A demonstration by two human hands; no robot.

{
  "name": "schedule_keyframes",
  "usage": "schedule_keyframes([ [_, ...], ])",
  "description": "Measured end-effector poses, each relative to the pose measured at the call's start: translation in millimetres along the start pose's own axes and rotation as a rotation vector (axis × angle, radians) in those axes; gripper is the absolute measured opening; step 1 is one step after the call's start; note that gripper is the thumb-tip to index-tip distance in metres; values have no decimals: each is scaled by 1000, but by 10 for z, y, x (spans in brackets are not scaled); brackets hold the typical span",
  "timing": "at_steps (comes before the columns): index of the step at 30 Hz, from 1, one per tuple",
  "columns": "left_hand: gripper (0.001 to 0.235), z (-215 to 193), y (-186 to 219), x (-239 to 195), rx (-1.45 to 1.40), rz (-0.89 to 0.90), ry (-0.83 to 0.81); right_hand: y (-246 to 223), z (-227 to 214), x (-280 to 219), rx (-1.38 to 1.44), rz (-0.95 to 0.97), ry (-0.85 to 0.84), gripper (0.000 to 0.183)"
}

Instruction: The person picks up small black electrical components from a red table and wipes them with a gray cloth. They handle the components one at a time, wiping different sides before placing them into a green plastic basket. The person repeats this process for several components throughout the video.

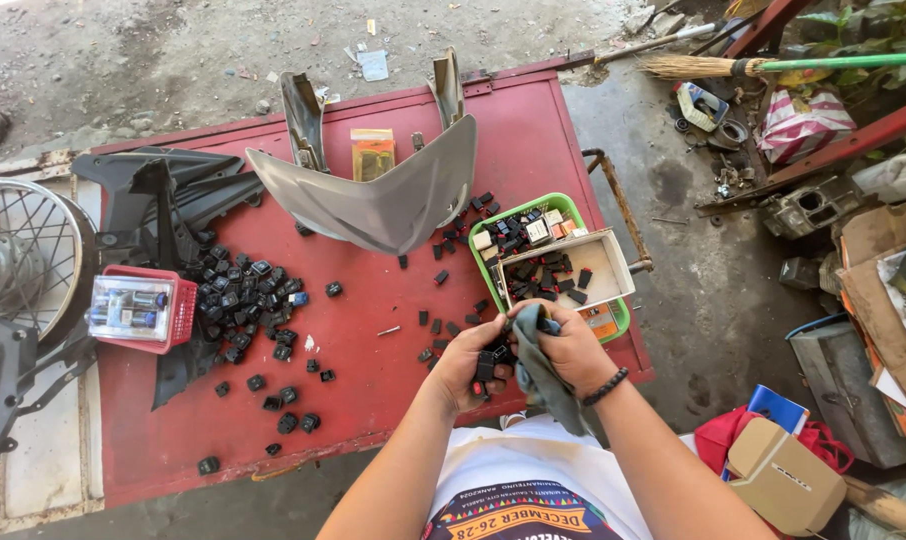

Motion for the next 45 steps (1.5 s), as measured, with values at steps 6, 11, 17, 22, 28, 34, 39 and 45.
schedule_keyframes([
  [6,38,-121,-70,49,-26,12,10,-317,294,-33,-552,-44,179,21],
  [11,44,-75,-66,42,29,11,16,-218,291,-122,-257,42,325,29],
  [17,46,-136,-89,97,48,37,69,-141,-59,-12,101,261,537,20],
  [22,46,-64,-49,105,33,67,89,-245,-10,-65,16,282,481,20],
  [28,45,-84,-66,175,38,107,143,-62,45,-62,-552,28,202,17],
  [34,43,-141,-90,200,-7,120,183,-358,291,-129,-762,-139,-89,37],
  [39,52,-130,-69,241,16,180,210,-506,473,-186,-933,-320,-146,31],
  [45,46,-2,-12,121,21,187,205,-91,216,-121,-610,-57,13,15],
])
Point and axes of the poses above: each hand's wrist, its own x-axis towards the middle knuckle, its own z-axis out of the palm, y = z × x, the point moved 1 cm from there along x, towards the middle knuckle, and after that the axes turned 9 degrees about -y, right-handed, at the moved point
